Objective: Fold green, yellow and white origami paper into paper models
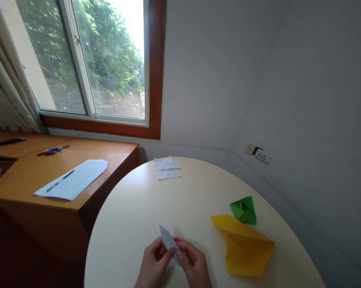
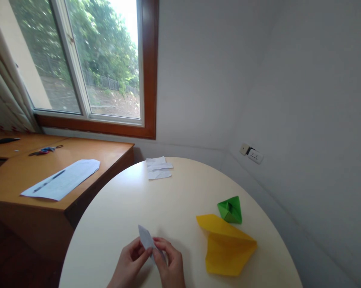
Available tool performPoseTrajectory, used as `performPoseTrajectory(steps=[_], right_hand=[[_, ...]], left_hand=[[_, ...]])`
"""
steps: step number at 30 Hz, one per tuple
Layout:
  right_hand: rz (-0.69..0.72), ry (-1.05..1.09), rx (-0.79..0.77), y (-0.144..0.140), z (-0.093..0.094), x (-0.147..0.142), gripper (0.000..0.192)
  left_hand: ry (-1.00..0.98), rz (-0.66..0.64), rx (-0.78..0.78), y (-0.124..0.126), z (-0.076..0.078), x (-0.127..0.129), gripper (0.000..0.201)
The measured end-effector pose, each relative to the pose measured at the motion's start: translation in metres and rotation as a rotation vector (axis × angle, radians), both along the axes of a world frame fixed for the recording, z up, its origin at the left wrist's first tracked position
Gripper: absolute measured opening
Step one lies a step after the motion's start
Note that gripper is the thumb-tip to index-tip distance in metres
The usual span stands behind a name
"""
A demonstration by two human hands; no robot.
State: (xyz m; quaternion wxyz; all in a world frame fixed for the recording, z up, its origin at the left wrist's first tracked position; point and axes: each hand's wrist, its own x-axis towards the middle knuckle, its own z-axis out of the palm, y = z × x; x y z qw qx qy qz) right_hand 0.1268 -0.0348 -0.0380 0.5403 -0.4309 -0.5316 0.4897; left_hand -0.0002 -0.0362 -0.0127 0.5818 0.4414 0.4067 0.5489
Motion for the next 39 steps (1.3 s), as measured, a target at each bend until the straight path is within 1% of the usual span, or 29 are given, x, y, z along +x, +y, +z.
performPoseTrajectory(steps=[4, 9, 12, 17, 20, 24, 28, 30, 33, 35, 39], right_hand=[[0.043, 0.048, -0.062, 0.001, 0.01, -0.001, 0.038], [-0.013, 0.09, -0.09, 0.001, 0.013, -0.001, 0.035], [-0.014, 0.119, -0.104, 0.001, 0.013, -0.002, 0.035], [-0.034, 0.146, -0.193, -0.001, 0.018, -0.002, 0.035], [-0.051, 0.159, -0.223, -0.002, 0.022, -0.002, 0.033], [-0.051, 0.184, -0.224, -0.004, 0.027, -0.002, 0.027], [-0.028, 0.25, -0.261, -0.004, 0.027, -0.002, 0.024], [-0.01, 0.28, -0.288, -0.005, 0.026, -0.001, 0.025], [0.009, 0.308, -0.308, -0.005, 0.024, -0.002, 0.025], [0.015, 0.321, -0.312, -0.004, 0.024, -0.002, 0.021], [-0.003, 0.339, -0.318, -0.004, 0.024, -0.003, 0.011]], left_hand=[[0.035, 0.012, -0.004, 0.0, -0.001, -0.001, 0.033], [0.142, 0.1, -0.021, 0.0, -0.002, -0.002, 0.038], [0.175, 0.111, -0.047, 0.0, 0.001, -0.002, 0.042], [0.171, 0.099, -0.078, 0.002, 0.004, -0.002, 0.045], [0.131, 0.102, -0.077, 0.001, 0.005, -0.001, 0.043], [0.066, 0.048, -0.089, -0.001, 0.011, 0.0, 0.036], [-0.005, -0.098, -0.121, -0.004, 0.016, 0.001, 0.036], [-0.025, -0.142, -0.132, -0.005, 0.016, 0.001, 0.037], [-0.027, -0.156, -0.122, -0.004, 0.012, 0.0, 0.038], [-0.023, -0.153, -0.115, -0.003, 0.009, -0.001, 0.037], [-0.006, -0.094, -0.11, -0.003, 0.005, -0.004, 0.032]])
